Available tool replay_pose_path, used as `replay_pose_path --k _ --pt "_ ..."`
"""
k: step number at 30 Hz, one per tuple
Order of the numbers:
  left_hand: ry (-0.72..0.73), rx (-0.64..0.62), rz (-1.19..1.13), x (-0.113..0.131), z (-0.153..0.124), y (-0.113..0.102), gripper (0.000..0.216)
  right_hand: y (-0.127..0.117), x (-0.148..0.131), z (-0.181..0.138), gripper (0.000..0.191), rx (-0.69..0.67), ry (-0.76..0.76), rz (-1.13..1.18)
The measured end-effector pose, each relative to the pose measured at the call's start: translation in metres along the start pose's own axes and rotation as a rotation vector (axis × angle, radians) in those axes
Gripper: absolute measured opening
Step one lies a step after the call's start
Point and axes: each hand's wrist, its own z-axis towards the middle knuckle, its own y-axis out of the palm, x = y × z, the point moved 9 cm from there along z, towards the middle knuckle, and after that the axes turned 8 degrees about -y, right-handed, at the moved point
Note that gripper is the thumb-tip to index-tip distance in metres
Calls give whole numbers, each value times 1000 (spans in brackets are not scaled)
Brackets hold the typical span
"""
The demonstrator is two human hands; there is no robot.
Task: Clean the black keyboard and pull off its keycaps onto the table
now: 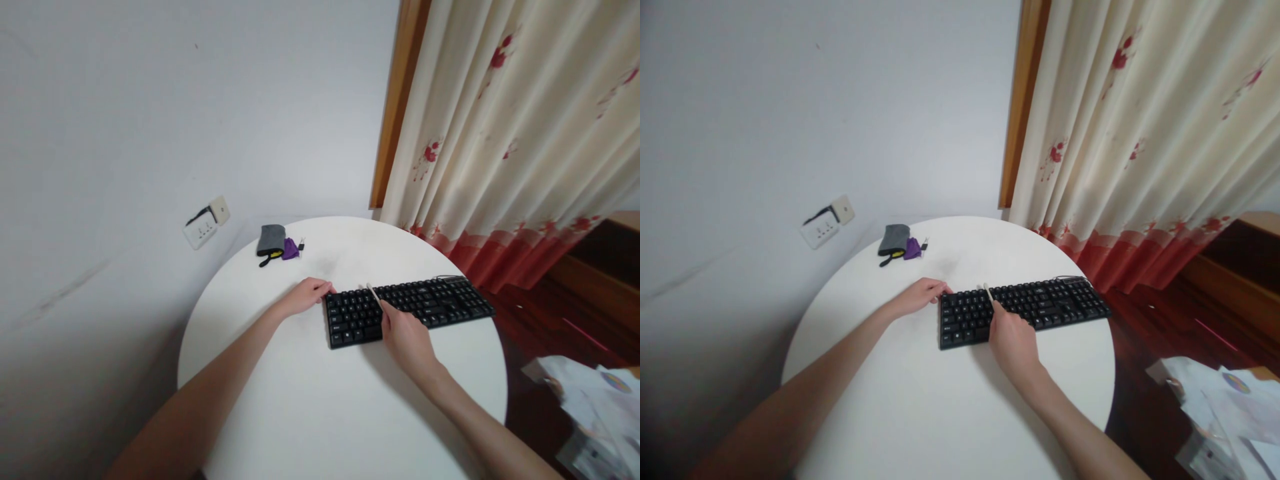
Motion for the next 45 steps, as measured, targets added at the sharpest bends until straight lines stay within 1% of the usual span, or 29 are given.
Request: replay_pose_path --k 7,11,16,23,27,34,45 --pt "10 -4 -5 -3 4 0 53 17 0 -11 41 -98 21 -26" --pt "-1 1 -3 -7 6 1 51 19 -4 -21 42 -101 -12 -35" --pt "-42 27 -23 -14 8 -2 52 19 -2 -32 44 -102 -36 -68" --pt "-25 15 -21 -8 6 -1 49 19 1 -49 47 -94 -73 -42" --pt "-29 21 -15 -5 4 -2 49 20 12 -55 49 -82 -85 -48" --pt "-35 31 -14 -2 2 -3 51 14 45 -69 46 -59 -52 -26" --pt "-35 32 -17 -3 2 -2 47 10 56 -97 47 -79 -39 109"
